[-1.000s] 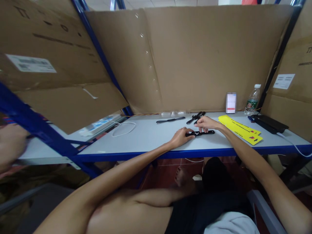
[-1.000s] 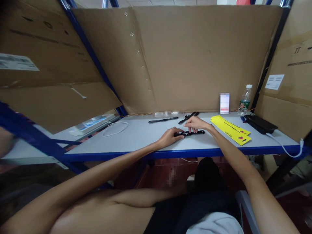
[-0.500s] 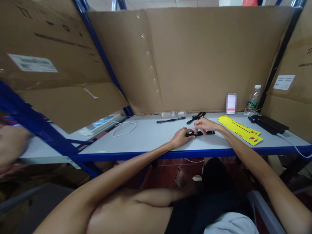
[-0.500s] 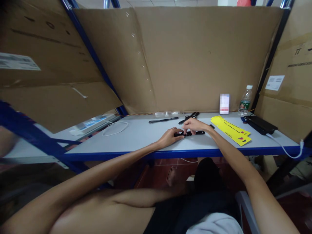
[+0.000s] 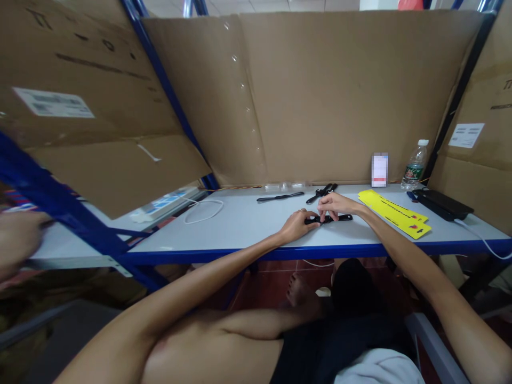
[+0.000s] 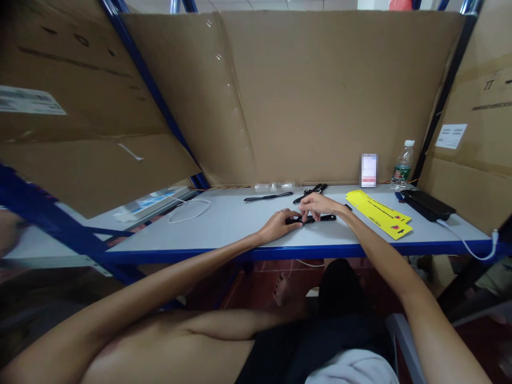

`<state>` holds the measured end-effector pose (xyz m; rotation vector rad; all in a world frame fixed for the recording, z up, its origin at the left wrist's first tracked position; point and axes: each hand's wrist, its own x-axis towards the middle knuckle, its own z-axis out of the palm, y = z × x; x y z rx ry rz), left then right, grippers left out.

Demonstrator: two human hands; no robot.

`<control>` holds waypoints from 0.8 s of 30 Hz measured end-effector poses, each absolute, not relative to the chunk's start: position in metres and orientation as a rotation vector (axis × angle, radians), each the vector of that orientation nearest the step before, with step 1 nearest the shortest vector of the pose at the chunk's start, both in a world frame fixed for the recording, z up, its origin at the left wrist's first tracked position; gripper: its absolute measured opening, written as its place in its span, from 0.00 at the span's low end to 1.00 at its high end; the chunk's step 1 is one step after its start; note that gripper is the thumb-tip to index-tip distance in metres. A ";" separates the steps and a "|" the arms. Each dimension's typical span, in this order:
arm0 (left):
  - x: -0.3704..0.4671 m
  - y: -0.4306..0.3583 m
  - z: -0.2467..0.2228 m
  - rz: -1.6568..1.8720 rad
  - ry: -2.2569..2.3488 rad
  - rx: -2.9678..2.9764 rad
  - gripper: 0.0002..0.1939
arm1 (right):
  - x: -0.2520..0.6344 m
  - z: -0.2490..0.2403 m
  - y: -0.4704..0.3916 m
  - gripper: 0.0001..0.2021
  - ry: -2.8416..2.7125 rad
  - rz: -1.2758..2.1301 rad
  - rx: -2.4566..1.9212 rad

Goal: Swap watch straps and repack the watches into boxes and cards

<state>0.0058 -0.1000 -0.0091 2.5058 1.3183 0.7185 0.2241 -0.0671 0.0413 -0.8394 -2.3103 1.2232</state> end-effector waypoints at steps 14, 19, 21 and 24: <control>0.006 -0.098 -0.011 0.748 1.328 2.507 0.19 | 0.237 0.041 -0.054 0.18 -2.575 0.981 -1.031; 0.006 -0.098 -0.011 0.732 1.312 2.495 0.19 | 0.234 0.038 -0.053 0.18 -2.558 0.983 -1.008; 0.006 -0.098 -0.011 0.734 1.308 2.489 0.19 | 0.233 0.034 -0.051 0.18 -2.541 0.973 -1.007; 0.006 -0.098 -0.011 0.728 1.326 2.487 0.19 | 0.230 0.029 -0.049 0.17 -2.508 0.929 -1.009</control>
